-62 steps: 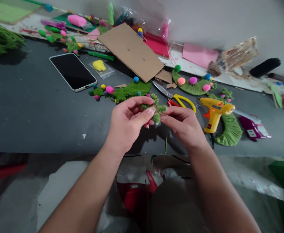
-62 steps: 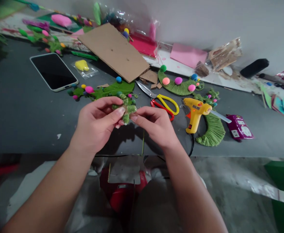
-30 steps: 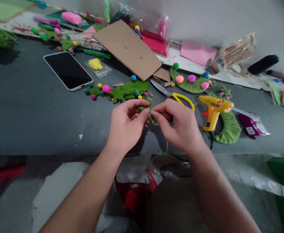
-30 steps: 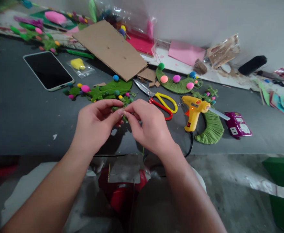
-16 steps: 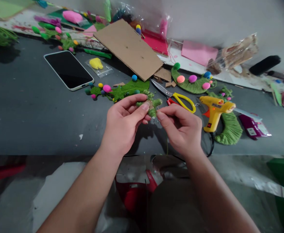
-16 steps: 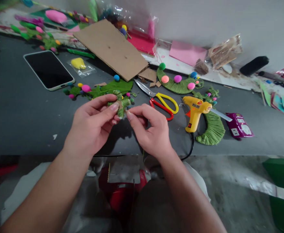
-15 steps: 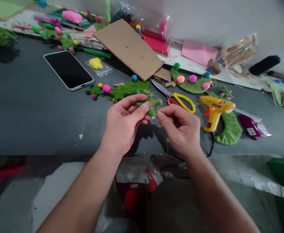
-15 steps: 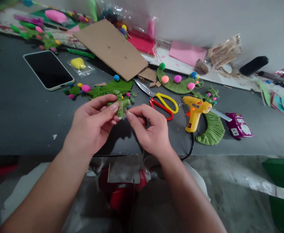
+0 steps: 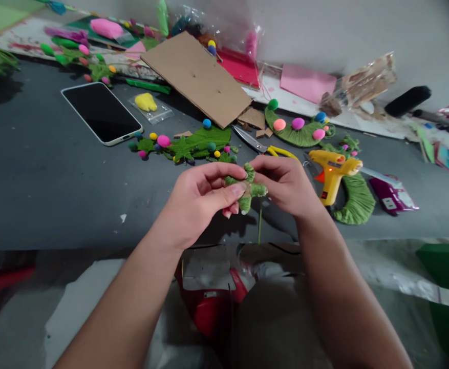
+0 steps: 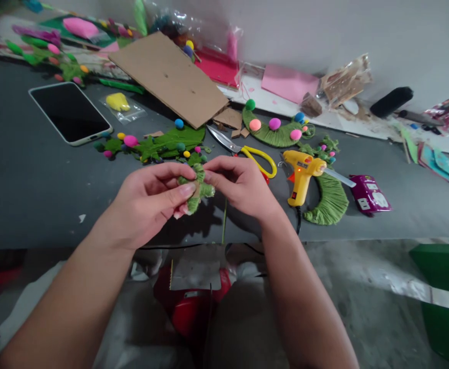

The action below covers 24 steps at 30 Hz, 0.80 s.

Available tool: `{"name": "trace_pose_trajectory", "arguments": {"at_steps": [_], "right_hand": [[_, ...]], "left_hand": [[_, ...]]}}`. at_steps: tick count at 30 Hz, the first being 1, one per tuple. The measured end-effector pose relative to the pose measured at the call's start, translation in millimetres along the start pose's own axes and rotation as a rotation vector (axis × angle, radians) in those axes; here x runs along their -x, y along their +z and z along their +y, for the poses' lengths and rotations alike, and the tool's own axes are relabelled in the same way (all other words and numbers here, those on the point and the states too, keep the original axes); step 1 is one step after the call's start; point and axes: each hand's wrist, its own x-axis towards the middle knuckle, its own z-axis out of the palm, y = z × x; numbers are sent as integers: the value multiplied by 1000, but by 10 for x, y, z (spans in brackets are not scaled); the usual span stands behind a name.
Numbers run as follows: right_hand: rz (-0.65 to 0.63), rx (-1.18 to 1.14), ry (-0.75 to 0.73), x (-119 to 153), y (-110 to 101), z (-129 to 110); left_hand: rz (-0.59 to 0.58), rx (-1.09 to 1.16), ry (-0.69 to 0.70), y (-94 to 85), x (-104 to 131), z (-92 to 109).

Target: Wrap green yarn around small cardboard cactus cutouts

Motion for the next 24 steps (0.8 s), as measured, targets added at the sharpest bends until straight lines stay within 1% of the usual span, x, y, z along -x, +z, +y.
{"name": "trace_pose_trajectory", "arguments": {"at_steps": [4, 9, 12, 15, 17, 21, 24], "right_hand": [[87, 281, -108, -18, -64, -63], [191, 444, -169, -18, -111, -80], [238, 485, -190, -13, -117, -124], [240, 496, -185, -3, -99, -205], [235, 500, -177, 1, -75, -257], [227, 515, -165, -14, -23, -298], [215, 525, -164, -33, 7, -296]], "left_hand": [[35, -50, 1, 11, 19, 5], [80, -81, 11, 49, 25, 12], [112, -164, 29, 70, 16, 8], [177, -314, 46, 95, 8, -7], [200, -381, 56, 108, 4, -23], [192, -378, 88, 120, 0, -52], [193, -336, 80, 128, -5, -58]]}}
